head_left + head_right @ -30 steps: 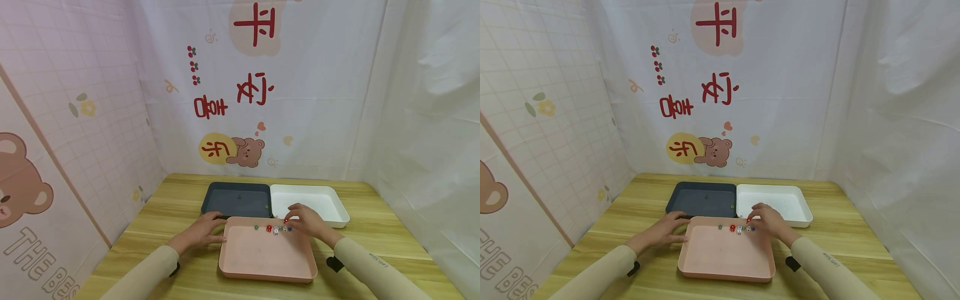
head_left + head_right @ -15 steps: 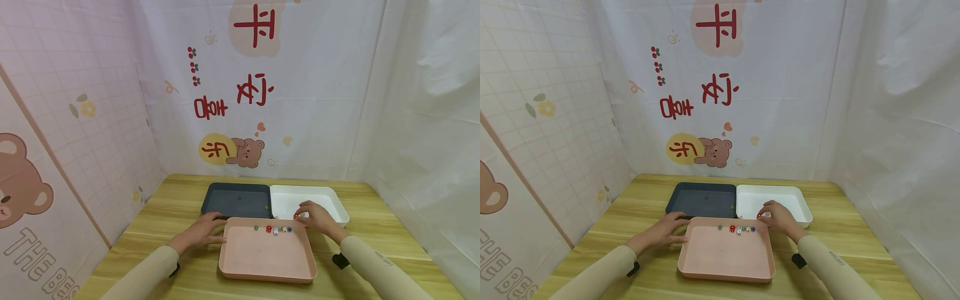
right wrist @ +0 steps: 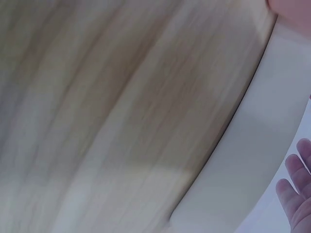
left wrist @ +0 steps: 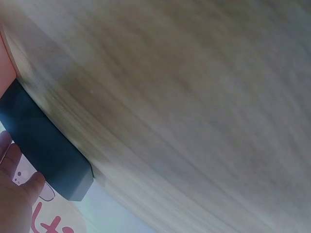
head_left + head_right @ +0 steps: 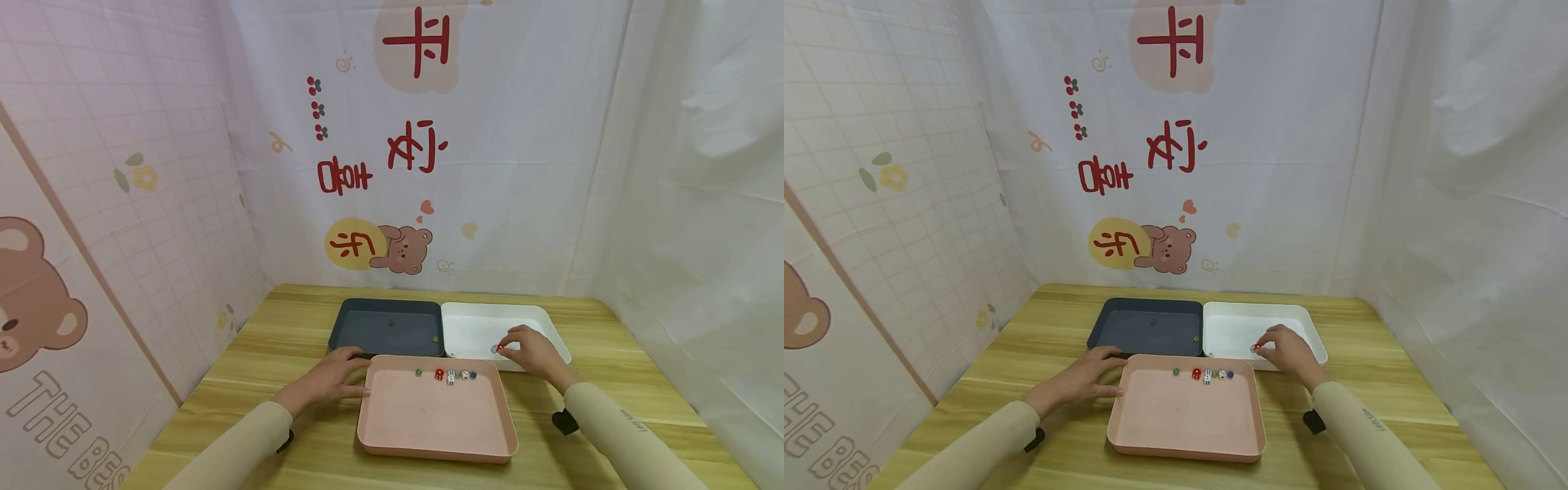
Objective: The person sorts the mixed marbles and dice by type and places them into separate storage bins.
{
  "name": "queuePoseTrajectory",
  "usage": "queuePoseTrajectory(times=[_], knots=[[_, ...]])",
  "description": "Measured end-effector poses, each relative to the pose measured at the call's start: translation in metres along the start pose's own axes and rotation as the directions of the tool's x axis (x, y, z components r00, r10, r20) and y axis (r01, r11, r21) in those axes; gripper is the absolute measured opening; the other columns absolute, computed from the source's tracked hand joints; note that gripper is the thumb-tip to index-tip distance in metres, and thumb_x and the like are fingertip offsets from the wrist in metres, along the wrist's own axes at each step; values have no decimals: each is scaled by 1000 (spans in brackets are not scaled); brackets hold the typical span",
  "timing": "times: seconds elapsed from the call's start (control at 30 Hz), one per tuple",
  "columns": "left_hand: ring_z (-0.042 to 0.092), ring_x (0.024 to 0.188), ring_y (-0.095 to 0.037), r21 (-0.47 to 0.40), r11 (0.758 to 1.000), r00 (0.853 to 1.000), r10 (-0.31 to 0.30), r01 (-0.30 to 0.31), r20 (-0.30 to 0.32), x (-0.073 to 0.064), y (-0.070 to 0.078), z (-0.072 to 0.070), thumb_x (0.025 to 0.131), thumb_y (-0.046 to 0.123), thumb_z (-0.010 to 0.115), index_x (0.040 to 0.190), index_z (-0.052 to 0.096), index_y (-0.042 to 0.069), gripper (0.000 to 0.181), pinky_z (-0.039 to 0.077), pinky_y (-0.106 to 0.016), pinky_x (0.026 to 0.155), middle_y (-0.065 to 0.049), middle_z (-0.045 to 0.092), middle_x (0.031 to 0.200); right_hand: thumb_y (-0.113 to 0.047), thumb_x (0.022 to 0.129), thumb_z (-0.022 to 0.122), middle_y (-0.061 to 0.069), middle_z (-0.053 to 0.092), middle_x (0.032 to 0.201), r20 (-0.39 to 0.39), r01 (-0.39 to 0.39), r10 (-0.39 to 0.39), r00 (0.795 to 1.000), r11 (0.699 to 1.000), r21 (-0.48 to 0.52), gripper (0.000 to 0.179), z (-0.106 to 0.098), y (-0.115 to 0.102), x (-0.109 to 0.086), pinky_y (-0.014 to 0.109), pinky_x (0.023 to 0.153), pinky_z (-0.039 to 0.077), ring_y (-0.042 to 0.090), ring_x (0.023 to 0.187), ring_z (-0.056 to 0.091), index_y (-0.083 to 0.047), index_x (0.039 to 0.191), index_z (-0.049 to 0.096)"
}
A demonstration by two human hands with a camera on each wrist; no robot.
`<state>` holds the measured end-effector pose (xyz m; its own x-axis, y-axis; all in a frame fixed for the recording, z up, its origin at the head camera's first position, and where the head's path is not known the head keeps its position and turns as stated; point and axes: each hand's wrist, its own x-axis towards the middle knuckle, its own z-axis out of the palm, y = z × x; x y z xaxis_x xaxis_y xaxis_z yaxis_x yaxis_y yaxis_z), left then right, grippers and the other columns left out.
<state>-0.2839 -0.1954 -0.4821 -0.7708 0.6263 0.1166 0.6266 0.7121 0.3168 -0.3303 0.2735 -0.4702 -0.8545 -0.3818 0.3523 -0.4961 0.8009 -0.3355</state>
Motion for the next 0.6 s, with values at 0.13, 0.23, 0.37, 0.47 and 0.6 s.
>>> queuePoseTrajectory(times=[0.13,0.23,0.37,0.47,0.6], knots=[[36,138,-38,3,1000,1000,-7,7,7,0,0,-1,91,57,63,140,56,11,68,28,-59,110,-18,42,147,-16,87,76,17,69,104,18,-42,42,999,999,-21,5,-2,7,-1,56,89,49,40,105,62,-12,86,79],[35,138,-38,1,1000,1000,-5,5,9,0,1,-1,91,57,64,140,56,11,68,28,-60,111,-19,42,147,-16,87,76,14,69,100,28,-54,55,998,998,-30,5,-2,13,-2,54,87,49,38,101,63,-11,85,79],[35,138,-39,-9,1000,1000,-5,5,9,0,0,-1,91,55,65,141,56,10,68,27,-60,111,-21,42,147,-14,86,76,10,70,96,41,-73,75,996,997,-38,5,-2,19,-2,53,86,50,36,98,63,-10,86,78],[35,138,-38,-7,1000,1000,-7,7,7,1,-1,0,91,56,64,141,56,10,68,28,-60,111,-20,42,148,-15,87,75,9,70,96,45,-98,100,994,994,-47,6,-2,22,-2,53,86,50,35,99,63,-10,87,79],[36,138,-38,1,1000,1000,3,-3,0,0,-2,1,91,58,63,141,56,10,69,29,-60,110,-20,42,147,-17,87,74,9,70,96,57,-117,121,991,991,-69,8,-1,24,-2,53,86,50,34,98,63,-10,88,78]])
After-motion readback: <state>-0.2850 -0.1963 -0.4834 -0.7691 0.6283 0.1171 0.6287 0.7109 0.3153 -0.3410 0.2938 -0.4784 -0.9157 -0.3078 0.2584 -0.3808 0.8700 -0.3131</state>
